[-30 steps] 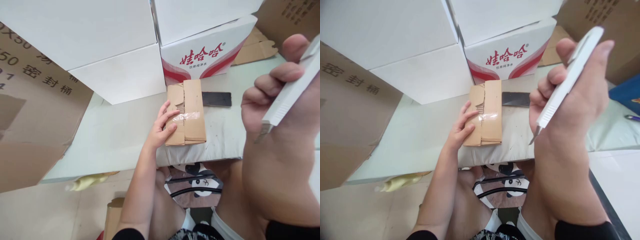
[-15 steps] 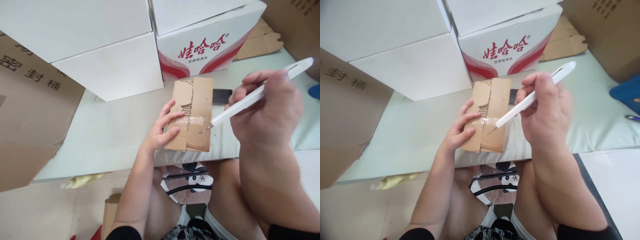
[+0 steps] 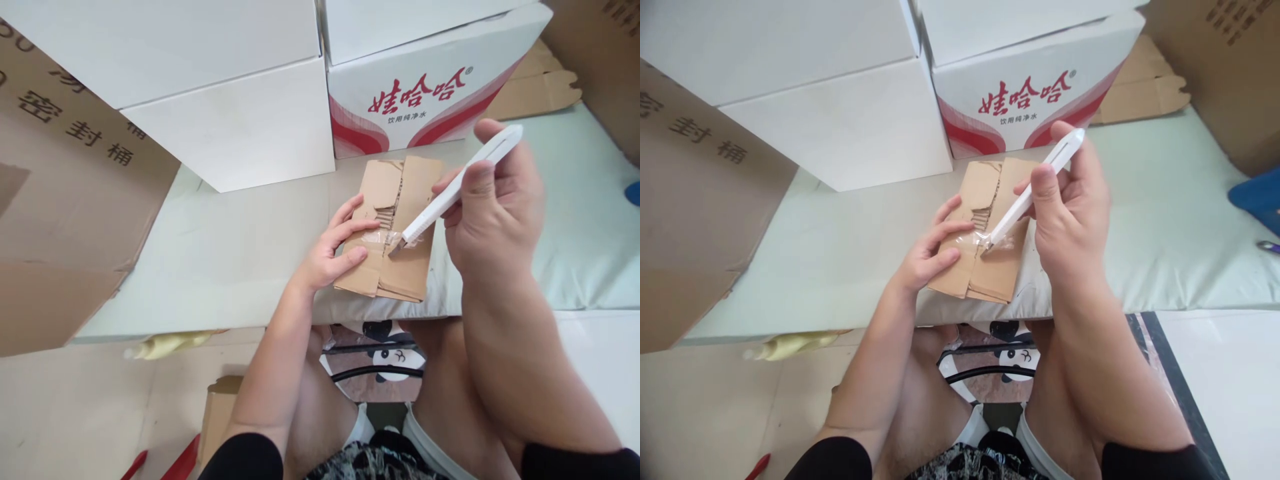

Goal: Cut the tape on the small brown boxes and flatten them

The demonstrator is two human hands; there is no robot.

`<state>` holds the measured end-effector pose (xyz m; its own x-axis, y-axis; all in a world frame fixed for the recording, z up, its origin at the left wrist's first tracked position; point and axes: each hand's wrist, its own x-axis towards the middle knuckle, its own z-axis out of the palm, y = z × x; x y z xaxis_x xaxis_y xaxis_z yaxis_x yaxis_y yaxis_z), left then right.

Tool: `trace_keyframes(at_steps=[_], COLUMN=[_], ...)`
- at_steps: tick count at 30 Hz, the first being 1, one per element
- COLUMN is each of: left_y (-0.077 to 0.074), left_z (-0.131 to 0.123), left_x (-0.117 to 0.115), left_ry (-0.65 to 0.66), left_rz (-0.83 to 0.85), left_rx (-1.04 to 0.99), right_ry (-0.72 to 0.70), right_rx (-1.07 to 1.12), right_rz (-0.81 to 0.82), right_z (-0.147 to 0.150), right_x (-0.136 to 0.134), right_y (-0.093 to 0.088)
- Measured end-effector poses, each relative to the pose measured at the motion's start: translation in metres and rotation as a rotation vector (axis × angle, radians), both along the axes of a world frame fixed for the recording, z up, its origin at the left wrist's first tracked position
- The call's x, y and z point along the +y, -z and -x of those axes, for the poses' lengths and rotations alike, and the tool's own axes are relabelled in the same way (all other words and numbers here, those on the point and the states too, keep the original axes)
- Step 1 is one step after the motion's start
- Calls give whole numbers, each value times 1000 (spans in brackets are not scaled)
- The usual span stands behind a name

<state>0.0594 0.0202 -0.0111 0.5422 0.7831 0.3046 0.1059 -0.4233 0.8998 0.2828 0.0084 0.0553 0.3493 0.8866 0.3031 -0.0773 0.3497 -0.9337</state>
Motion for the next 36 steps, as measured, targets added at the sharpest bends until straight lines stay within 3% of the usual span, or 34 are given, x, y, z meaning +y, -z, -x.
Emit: trace_keyframes(at_steps=[19,36], left_y=[2,0], left_z=[-1,-1], left_x=[-2,-3], left_ry=[13,32], left_rz=[1,-3], left_rx=[-25,3], right_ry=[128,94], right_rx=[0,-5], right_rz=[-54,10], right_z=[6,7], right_x=[5,1], right_y=[3,0])
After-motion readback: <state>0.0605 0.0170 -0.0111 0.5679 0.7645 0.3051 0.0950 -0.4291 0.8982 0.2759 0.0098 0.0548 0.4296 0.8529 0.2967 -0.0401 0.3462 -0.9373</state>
